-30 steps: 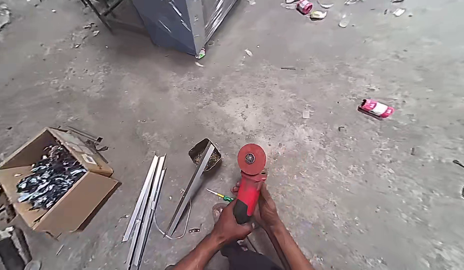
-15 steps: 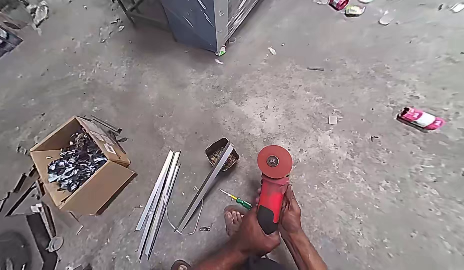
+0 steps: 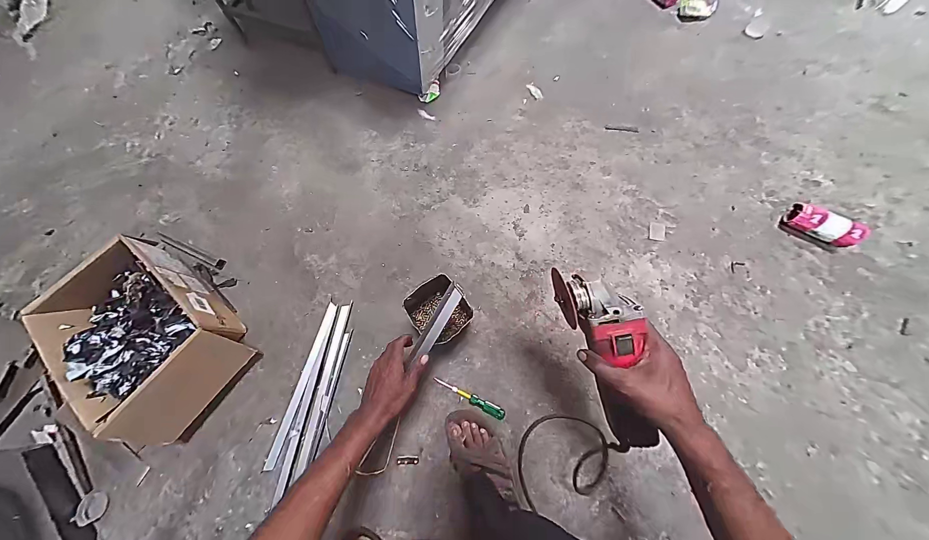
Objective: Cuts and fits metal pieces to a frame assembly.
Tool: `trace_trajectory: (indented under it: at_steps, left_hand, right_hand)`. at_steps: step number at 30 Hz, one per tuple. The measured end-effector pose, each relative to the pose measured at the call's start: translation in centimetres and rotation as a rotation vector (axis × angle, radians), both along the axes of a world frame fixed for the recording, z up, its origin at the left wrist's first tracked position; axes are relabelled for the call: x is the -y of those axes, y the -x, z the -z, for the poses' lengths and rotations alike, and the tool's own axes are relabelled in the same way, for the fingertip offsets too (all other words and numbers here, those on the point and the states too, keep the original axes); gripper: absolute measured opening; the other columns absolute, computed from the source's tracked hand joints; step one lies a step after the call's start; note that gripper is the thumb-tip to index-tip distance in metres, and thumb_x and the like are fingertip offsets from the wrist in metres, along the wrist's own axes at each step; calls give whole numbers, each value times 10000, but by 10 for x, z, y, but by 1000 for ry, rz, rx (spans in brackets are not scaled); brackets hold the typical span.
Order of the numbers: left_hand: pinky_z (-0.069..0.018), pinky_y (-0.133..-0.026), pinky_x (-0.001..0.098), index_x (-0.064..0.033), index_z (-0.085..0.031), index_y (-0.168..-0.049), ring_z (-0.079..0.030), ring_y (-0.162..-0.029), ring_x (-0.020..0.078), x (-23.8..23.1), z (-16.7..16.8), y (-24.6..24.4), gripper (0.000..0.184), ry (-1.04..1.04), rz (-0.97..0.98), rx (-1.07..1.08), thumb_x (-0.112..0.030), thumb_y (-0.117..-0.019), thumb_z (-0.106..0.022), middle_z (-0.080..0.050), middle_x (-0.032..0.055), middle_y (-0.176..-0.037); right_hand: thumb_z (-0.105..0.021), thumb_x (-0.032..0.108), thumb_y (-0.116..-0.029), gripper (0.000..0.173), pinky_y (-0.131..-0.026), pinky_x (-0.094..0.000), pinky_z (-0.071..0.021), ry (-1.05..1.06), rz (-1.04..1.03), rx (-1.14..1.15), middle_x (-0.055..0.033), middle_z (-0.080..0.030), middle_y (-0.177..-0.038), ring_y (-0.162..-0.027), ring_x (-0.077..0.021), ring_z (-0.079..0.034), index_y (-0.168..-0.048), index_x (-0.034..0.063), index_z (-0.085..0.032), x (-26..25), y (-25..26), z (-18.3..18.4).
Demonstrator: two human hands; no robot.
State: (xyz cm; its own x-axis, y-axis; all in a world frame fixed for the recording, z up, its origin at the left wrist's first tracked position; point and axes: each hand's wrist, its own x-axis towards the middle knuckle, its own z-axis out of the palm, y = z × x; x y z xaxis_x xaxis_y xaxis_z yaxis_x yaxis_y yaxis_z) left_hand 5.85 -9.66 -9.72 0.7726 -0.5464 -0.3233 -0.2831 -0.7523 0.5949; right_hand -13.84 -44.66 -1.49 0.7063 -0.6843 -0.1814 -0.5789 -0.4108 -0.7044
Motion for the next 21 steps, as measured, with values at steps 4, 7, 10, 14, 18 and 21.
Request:
trace_trajectory:
  at_steps: [4,7,10,14,18,21]
  left_hand:
    - [-591,-775,475,-96,-689,-1107,-705,-771,193,11,12,-20,492,44,75,-259,-506,-1070,-419,-719,45,-837]
    - [-591,-684,430,-118,-696,-1078,-675,-662,155,15,11,-14,485,108,87,-262,-515,-1070,-418,-691,9,-744]
    - [-579,-654,471,-132,-685,-1072,-666,-653,199,26,4,-4,519,55,84,-250,-549,-1066,-376,-662,36,-729]
    - [-576,-627,469,-135,-697,-1000,-655,-618,198,37,-2,-2,534,9,26,-323,-563,-1062,-383,-659,30,-705]
    - [-566,-579,433,-126,-693,-942,-642,-558,185,34,-5,-3,517,10,-63,-426,-563,-1051,-440,-666,21,-656]
    - [-560,-567,434,-135,-637,-973,-640,-551,192,35,-6,-2,469,-1,-97,-437,-559,-1050,-453,-659,18,-656]
  right_hand:
    - [-843,506,-650,734,-727,-352,-631,-246,42,16,6,-722,-946,-801,-96,-717,-1220,104,-615,-3,7,18]
    - [-842,476,-655,687,-711,-347,-629,-314,30,5,15,-723,-919,-781,-99,-716,-1190,103,-625,-19,9,32]
    - [-848,443,-661,660,-727,-333,-631,-370,32,5,25,-730,-919,-794,-91,-721,-1183,104,-629,-37,8,45]
    - [-862,415,-667,642,-734,-325,-636,-436,20,37,21,-736,-921,-797,-93,-725,-1178,105,-628,-51,-3,60]
    - [-855,456,-663,677,-756,-327,-624,-421,-15,10,30,-725,-942,-821,-81,-713,-1198,112,-620,-55,-15,68]
    - [-850,479,-662,697,-768,-333,-618,-384,-39,-35,28,-722,-949,-835,-76,-708,-1210,117,-616,-53,-23,68]
